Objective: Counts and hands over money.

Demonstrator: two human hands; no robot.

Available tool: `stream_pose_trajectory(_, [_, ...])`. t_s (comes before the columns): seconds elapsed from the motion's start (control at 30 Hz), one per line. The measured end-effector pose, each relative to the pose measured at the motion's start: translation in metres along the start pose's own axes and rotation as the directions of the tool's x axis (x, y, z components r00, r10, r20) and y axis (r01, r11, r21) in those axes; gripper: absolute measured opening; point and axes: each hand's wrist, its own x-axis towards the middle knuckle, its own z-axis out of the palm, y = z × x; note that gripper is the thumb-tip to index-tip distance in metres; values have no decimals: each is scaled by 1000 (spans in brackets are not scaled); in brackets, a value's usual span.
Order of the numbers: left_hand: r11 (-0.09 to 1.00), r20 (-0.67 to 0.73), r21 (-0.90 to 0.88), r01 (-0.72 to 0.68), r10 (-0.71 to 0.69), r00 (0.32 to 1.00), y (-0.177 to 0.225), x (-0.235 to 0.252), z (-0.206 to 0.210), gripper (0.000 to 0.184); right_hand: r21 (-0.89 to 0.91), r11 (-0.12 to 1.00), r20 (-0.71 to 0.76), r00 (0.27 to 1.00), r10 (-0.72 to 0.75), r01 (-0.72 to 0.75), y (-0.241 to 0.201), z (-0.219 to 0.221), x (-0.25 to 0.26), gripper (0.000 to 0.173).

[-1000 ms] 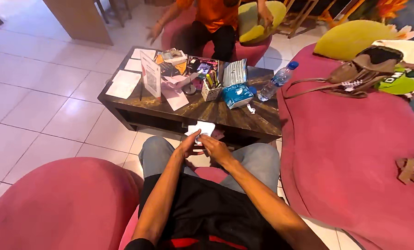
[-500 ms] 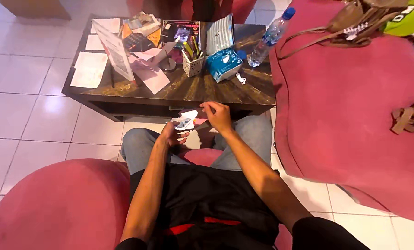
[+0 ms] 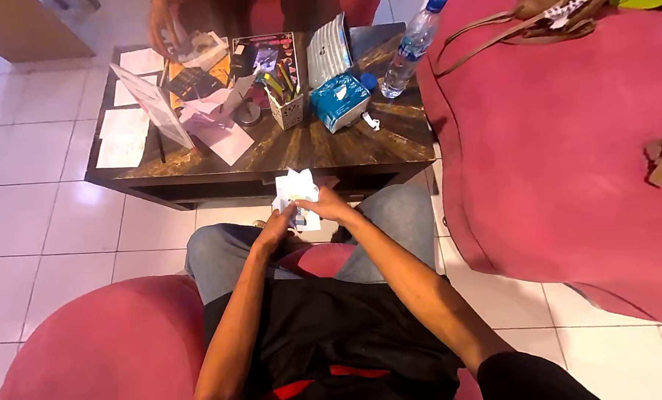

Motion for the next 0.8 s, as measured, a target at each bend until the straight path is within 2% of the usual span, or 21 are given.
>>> stream_pose_trajectory(0.1, [997,-55,57,-47,50,997,0,4,-2,56,-20,1000,-98,995,-24,22,-6,-2,7,66])
stream_pose_trajectory(0.17, [994,-77,49,-102,106,991,1,3,-7,60,-61,998,-108,994,-15,9,-10,-10,9,68])
stream_pose_trajectory(0.27, [993,-94,-3,-118,117,989,5,4,-14,66,-66,998,4,1000,-19,19,-15,-25,12,63])
stream_pose_trajectory(0.33, [990,-101,-57,-126,120,988,7,3,-16,64,11,1000,120,992,-22,21,-14,-30,13,59])
stream_pose_trajectory(0.4, [975,-80,-129,-180,171,982,8,3,-16,52,131,991,214,976,-35,7,-15,-30,12,52])
stream_pose_trajectory(0.47, [953,-78,-208,-221,209,975,11,4,-17,39,178,984,250,967,-48,3,-18,-28,14,45])
stream_pose_trajectory(0.53, [941,-114,-265,-212,187,976,13,6,-19,38,152,988,259,965,-46,6,-20,-25,16,45])
stream_pose_trajectory(0.67, [883,-207,-430,-188,107,973,10,23,-27,44,75,997,206,978,-16,1,-22,-23,25,64])
stream_pose_trajectory(0.73, [859,-240,-481,-174,62,969,9,29,-29,49,68,998,161,987,-22,11,-21,-23,28,60])
stream_pose_trajectory(0.8, [856,-252,-489,-166,43,967,9,29,-30,53,65,998,122,992,-35,27,-21,-23,31,47])
